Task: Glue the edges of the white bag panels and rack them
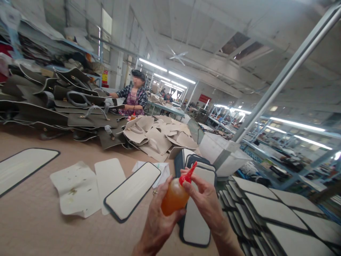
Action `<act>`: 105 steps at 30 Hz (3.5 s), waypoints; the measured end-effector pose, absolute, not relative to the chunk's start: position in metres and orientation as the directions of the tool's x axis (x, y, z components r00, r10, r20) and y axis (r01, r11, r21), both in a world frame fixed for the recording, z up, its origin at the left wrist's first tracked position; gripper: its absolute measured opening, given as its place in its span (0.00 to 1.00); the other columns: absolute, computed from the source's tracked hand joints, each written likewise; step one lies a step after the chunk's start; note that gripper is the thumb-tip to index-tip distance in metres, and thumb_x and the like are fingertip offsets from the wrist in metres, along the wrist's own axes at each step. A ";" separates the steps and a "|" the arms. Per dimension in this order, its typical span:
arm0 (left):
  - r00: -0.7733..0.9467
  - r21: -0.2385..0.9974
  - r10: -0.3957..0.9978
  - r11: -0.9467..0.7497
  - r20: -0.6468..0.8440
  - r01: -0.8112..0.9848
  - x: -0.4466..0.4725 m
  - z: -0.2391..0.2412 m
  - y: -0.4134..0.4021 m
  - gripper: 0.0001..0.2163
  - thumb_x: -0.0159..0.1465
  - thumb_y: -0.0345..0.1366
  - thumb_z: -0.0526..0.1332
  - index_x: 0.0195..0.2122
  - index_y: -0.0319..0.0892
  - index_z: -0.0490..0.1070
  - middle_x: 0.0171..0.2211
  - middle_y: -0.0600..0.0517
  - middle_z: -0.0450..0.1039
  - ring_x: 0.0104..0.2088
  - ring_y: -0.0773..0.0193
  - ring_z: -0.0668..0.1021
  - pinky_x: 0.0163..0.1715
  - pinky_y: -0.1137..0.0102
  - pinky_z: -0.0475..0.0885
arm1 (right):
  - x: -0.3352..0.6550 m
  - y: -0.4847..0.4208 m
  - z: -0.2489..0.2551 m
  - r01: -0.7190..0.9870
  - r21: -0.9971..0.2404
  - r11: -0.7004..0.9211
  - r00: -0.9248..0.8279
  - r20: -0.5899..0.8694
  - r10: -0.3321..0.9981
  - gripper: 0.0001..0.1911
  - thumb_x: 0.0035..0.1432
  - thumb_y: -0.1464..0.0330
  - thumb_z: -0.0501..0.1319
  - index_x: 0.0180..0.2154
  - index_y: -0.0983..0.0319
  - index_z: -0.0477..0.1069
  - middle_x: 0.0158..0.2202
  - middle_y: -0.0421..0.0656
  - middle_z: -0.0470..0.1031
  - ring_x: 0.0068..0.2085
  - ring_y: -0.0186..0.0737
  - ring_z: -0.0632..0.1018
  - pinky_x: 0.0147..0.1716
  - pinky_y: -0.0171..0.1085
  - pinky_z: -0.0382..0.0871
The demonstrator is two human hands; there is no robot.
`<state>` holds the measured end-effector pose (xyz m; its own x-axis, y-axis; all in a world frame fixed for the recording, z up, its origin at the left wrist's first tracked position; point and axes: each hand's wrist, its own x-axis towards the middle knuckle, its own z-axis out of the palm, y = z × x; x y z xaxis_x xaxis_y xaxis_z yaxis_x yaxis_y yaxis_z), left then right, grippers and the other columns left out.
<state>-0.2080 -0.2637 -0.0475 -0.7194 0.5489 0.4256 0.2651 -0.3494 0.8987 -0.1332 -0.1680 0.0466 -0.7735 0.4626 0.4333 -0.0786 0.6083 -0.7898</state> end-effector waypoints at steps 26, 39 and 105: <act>-0.638 0.667 0.198 -0.181 0.744 0.722 -0.204 -0.050 -0.230 0.28 0.60 0.34 0.61 0.61 0.43 0.57 0.50 0.42 0.67 0.49 0.53 0.73 0.48 0.59 0.71 | -0.139 -0.158 0.035 -0.067 -0.756 0.651 -0.661 0.523 0.539 0.19 0.58 0.55 0.59 0.40 0.64 0.74 0.43 0.50 0.76 0.48 0.50 0.74 0.53 0.47 0.62; -0.874 0.908 0.314 -0.317 0.371 0.272 -0.217 -0.041 -0.247 0.33 0.57 0.42 0.64 0.62 0.43 0.55 0.55 0.43 0.63 0.59 0.51 0.64 0.59 0.57 0.59 | -0.124 -0.162 0.023 -0.147 -0.916 0.372 -0.753 0.348 0.558 0.52 0.48 0.52 0.66 0.65 0.63 0.43 0.67 0.53 0.47 0.64 0.54 0.56 0.62 0.52 0.50; -0.262 0.165 0.948 -0.234 -0.178 -0.958 -0.208 -0.041 -0.260 0.24 0.67 0.50 0.48 0.43 0.34 0.72 0.37 0.39 0.79 0.33 0.52 0.81 0.38 0.53 0.75 | -0.111 -0.137 0.045 -0.209 -0.626 0.751 -0.888 0.444 0.123 0.13 0.60 0.61 0.59 0.46 0.57 0.72 0.54 0.46 0.71 0.65 0.50 0.56 0.61 0.54 0.52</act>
<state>-0.2085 -0.2604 -0.0414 -0.2622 0.9484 -0.1781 -0.9582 -0.2340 0.1649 -0.1107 -0.1371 0.0447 -0.8876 0.1228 0.4440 -0.2093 0.7512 -0.6260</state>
